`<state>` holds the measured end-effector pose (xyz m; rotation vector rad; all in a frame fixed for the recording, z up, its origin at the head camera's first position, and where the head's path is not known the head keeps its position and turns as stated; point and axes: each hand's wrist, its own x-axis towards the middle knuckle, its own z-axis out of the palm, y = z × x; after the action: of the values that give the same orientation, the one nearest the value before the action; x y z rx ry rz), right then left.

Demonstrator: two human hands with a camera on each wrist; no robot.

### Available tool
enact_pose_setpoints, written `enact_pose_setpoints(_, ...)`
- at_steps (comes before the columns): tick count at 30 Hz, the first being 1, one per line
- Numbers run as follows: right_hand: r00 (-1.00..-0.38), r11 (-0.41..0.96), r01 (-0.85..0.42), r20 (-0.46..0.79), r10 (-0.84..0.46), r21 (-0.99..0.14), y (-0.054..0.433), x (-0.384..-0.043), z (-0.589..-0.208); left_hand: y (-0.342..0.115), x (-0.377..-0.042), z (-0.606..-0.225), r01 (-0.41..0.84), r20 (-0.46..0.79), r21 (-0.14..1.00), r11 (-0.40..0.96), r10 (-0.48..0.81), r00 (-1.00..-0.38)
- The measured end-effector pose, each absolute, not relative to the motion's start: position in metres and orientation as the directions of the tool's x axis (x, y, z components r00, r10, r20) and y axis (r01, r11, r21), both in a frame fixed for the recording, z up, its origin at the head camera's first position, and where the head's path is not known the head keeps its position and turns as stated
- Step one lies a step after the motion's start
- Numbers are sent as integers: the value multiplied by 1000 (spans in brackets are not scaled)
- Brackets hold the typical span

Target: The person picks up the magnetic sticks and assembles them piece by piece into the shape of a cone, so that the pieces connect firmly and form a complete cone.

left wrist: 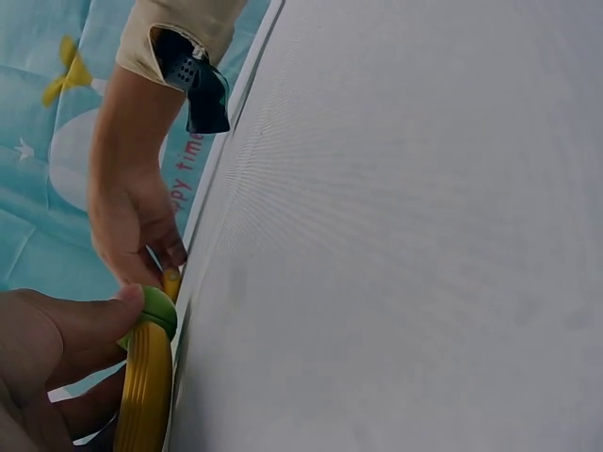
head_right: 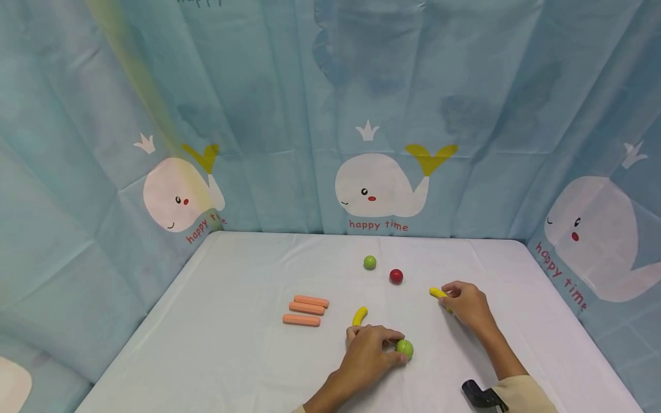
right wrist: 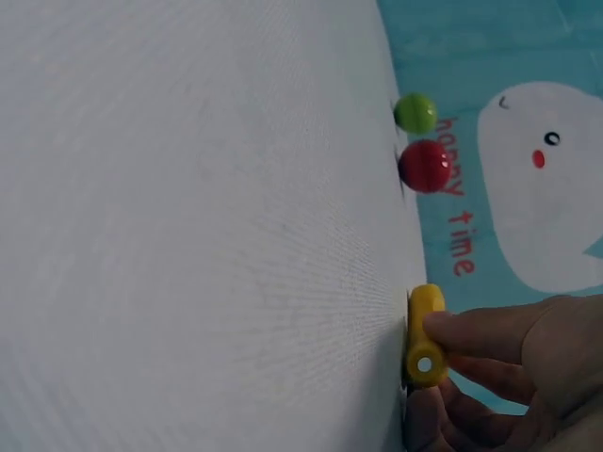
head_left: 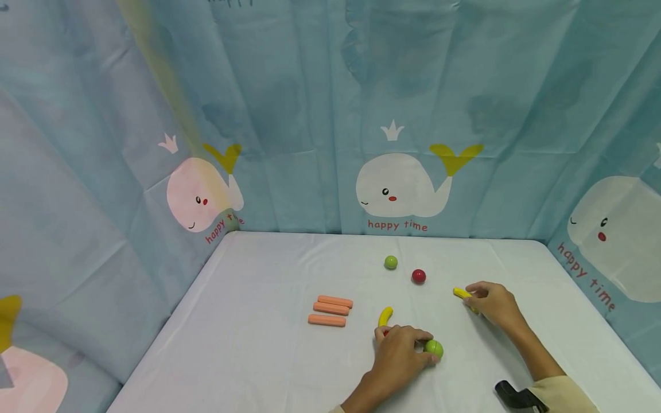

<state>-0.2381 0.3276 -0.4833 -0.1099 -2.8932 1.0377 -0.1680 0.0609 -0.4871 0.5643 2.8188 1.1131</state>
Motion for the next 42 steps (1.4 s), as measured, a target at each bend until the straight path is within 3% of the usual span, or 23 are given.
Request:
enact_pose_setpoints(13,-993,777,111,-42,108,-619,313,-223,-472,59,-170,-487,302,85,706,640,346,-934)
enact_pose_setpoints(42,-989,552,137,-143,33,-822,268,-192,-473,60,-175,-485,383,200,561,734,328,-923)
